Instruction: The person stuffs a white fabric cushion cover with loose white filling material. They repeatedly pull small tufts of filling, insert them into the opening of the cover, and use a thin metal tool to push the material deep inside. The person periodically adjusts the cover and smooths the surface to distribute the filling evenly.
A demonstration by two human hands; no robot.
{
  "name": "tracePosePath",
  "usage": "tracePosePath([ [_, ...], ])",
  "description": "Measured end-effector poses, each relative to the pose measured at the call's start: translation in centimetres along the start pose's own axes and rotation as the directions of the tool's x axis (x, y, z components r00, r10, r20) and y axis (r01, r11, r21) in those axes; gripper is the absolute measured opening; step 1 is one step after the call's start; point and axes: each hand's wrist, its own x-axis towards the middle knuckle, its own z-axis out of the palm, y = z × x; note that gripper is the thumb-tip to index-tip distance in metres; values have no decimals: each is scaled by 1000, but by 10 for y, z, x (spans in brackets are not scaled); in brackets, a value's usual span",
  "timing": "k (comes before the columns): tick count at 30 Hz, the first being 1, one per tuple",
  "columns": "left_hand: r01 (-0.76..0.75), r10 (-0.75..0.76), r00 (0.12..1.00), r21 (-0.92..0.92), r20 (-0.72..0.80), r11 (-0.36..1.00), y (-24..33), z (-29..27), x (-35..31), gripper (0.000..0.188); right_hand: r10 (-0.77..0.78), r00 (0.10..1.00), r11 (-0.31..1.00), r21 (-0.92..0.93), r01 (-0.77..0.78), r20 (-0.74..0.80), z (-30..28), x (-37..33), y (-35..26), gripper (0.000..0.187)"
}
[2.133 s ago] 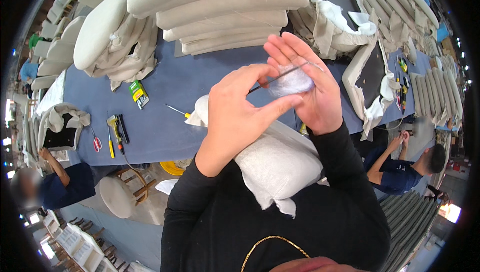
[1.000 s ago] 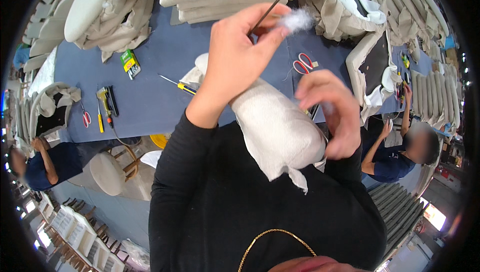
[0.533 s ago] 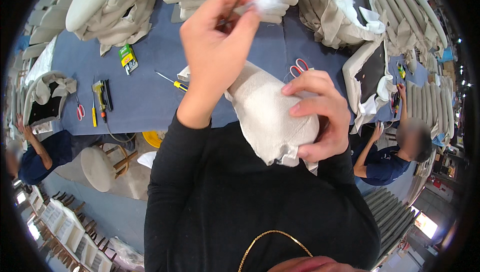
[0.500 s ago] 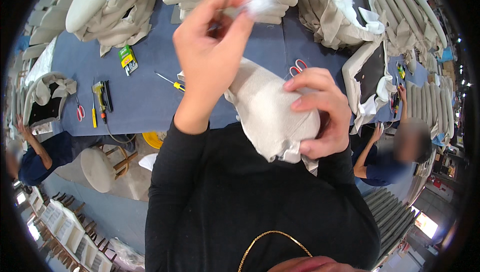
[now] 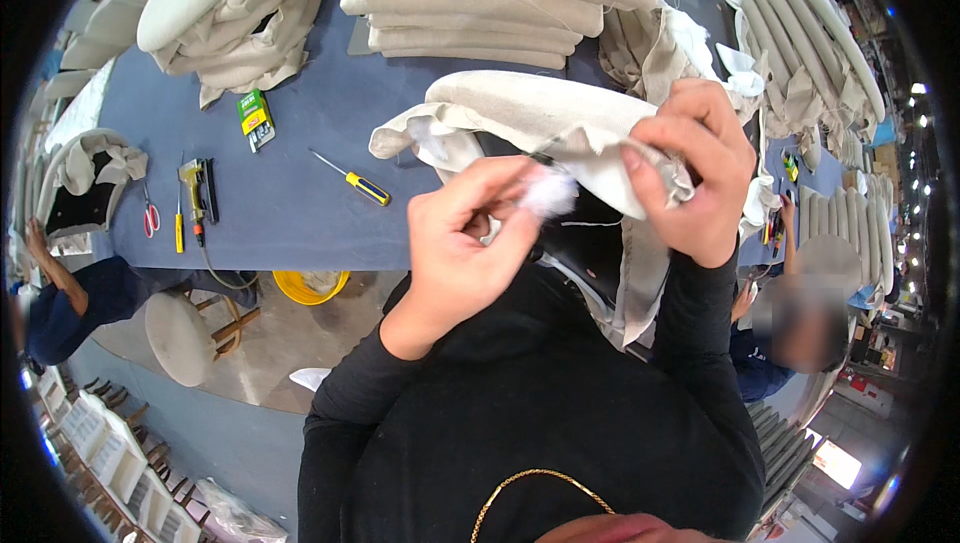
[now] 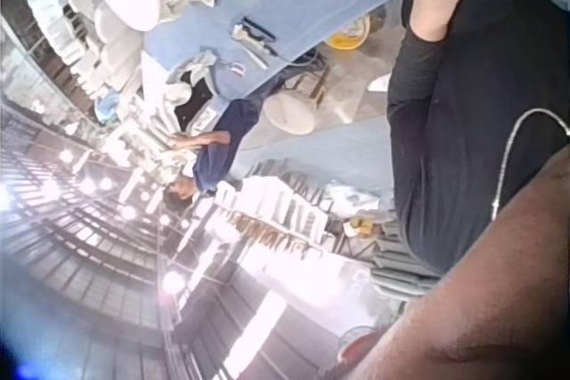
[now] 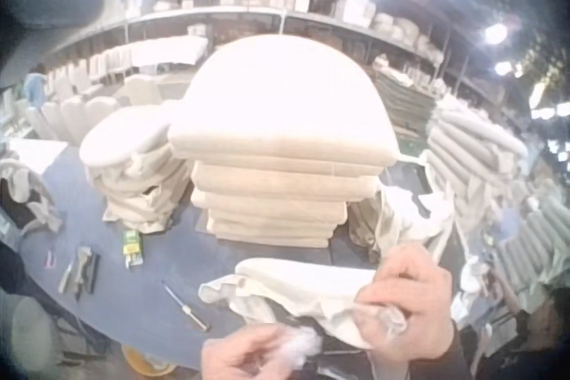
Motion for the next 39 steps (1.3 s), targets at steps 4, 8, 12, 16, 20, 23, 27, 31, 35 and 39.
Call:
tracePosePath([
  [4, -127, 111, 989, 176, 98, 976, 14, 17, 24, 35, 193, 981, 954, 231, -192, 19, 5, 10, 1, 12],
  [8, -126, 84, 990, 411, 117, 903, 22, 22, 48, 32, 160, 987, 959, 232, -162, 28, 13, 14, -2, 15],
  [12, -135, 92, 988, 408, 123, 903, 16, 15, 41, 21, 70, 997, 979, 193, -73, 20, 18, 17, 3, 16],
  [16, -196, 188, 980, 353, 59, 915, 1, 6, 23, 8, 170, 985, 950, 261, -171, 26, 16, 12, 11, 15],
  [20, -191, 180, 981, 392, 66, 900, -6, 4, 18, 7, 194, 981, 942, 273, -194, 29, 15, 9, 16, 16],
  [23, -154, 143, 988, 356, 58, 921, 1, 9, 24, 9, 158, 987, 938, 305, -163, 42, 14, 6, 17, 21],
  [27, -182, 189, 982, 279, 4, 943, 6, 31, 36, 7, 58, 996, 933, 351, -79, 72, 16, 7, 13, 31],
  [31, -165, 169, 986, 241, 5, 956, 3, 30, 36, 8, 49, 997, 952, 299, -64, 59, 18, 3, 15, 28],
  [35, -112, 117, 993, 247, -4, 962, 6, 15, 19, 13, 80, 996, 945, 312, -92, 51, 15, 1, 21, 28],
  [39, -74, 66, 997, 324, 36, 943, 4, 15, 11, 12, 60, 995, 943, 321, -84, 84, 9, 2, 25, 27],
])
